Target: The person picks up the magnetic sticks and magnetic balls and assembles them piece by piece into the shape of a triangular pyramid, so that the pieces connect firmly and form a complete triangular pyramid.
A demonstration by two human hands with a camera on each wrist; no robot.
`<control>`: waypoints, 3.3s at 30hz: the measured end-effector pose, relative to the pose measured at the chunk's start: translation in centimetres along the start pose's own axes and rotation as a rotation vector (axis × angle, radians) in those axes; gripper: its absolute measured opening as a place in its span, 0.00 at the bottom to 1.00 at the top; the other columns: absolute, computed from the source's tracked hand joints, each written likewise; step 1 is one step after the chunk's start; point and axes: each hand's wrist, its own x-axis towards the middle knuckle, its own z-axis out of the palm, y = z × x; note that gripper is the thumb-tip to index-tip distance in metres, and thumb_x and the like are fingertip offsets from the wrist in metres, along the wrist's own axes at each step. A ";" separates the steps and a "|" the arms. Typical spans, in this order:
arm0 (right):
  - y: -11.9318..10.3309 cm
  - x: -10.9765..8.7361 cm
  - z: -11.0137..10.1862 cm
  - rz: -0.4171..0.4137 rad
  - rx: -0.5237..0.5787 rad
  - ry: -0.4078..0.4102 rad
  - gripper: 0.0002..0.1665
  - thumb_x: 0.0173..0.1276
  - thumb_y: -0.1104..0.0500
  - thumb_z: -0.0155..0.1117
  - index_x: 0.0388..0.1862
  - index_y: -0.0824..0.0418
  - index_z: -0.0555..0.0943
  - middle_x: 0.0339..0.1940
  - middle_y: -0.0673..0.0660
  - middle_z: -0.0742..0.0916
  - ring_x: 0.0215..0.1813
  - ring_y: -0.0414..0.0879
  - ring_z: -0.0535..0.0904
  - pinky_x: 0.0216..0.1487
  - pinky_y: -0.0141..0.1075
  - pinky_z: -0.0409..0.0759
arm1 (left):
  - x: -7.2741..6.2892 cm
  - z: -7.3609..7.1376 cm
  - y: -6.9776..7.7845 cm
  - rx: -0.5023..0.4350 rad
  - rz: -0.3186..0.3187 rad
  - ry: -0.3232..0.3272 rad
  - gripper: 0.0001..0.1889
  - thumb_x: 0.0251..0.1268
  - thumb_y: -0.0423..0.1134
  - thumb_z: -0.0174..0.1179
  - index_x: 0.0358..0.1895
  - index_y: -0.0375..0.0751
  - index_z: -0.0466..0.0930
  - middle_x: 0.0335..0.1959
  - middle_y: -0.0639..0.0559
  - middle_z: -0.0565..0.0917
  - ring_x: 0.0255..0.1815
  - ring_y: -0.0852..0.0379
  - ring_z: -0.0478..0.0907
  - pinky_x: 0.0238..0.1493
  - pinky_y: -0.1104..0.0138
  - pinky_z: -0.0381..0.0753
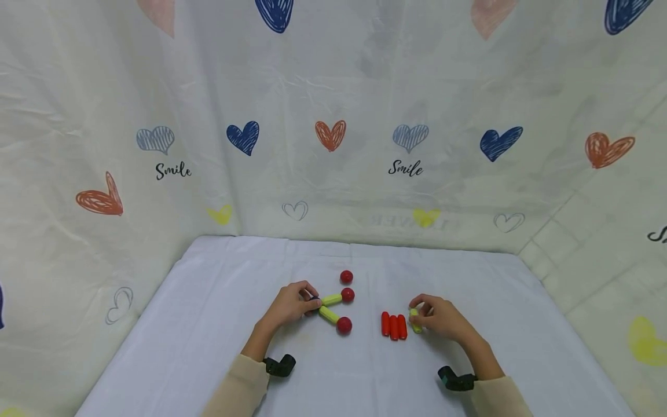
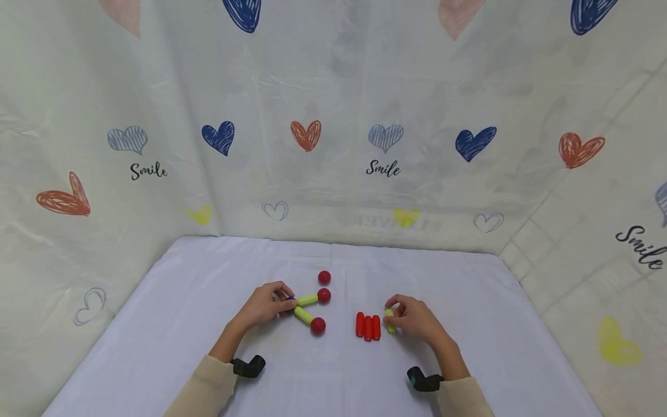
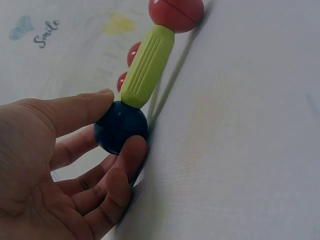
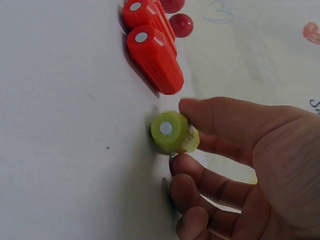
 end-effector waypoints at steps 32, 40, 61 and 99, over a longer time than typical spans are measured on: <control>-7.5 2.9 3.6 -0.128 0.284 0.009 0.17 0.73 0.59 0.65 0.59 0.57 0.79 0.42 0.57 0.84 0.37 0.53 0.84 0.38 0.42 0.86 | 0.1 0.0 -0.1 0.011 -0.003 -0.008 0.10 0.66 0.46 0.70 0.44 0.49 0.82 0.33 0.52 0.83 0.29 0.57 0.81 0.34 0.65 0.76; -9.1 4.0 5.6 -0.135 0.343 -0.035 0.17 0.72 0.58 0.65 0.58 0.56 0.78 0.42 0.58 0.84 0.37 0.53 0.84 0.35 0.40 0.85 | 0.3 0.1 -0.4 0.000 0.003 -0.013 0.10 0.66 0.46 0.70 0.44 0.49 0.82 0.33 0.52 0.83 0.29 0.57 0.81 0.33 0.65 0.76; -9.9 5.2 8.0 -0.154 0.344 -0.072 0.13 0.70 0.57 0.67 0.53 0.53 0.80 0.40 0.57 0.85 0.34 0.48 0.83 0.35 0.40 0.86 | 0.0 -0.1 -0.1 0.004 0.009 -0.006 0.11 0.65 0.47 0.70 0.43 0.48 0.82 0.33 0.52 0.83 0.28 0.58 0.82 0.33 0.65 0.76; -9.9 5.1 8.9 -0.040 0.275 -0.076 0.16 0.68 0.55 0.71 0.49 0.56 0.76 0.38 0.54 0.85 0.34 0.45 0.82 0.34 0.36 0.81 | 0.0 0.0 -0.1 0.026 0.015 0.007 0.11 0.66 0.48 0.70 0.44 0.49 0.81 0.33 0.52 0.83 0.28 0.58 0.81 0.32 0.66 0.75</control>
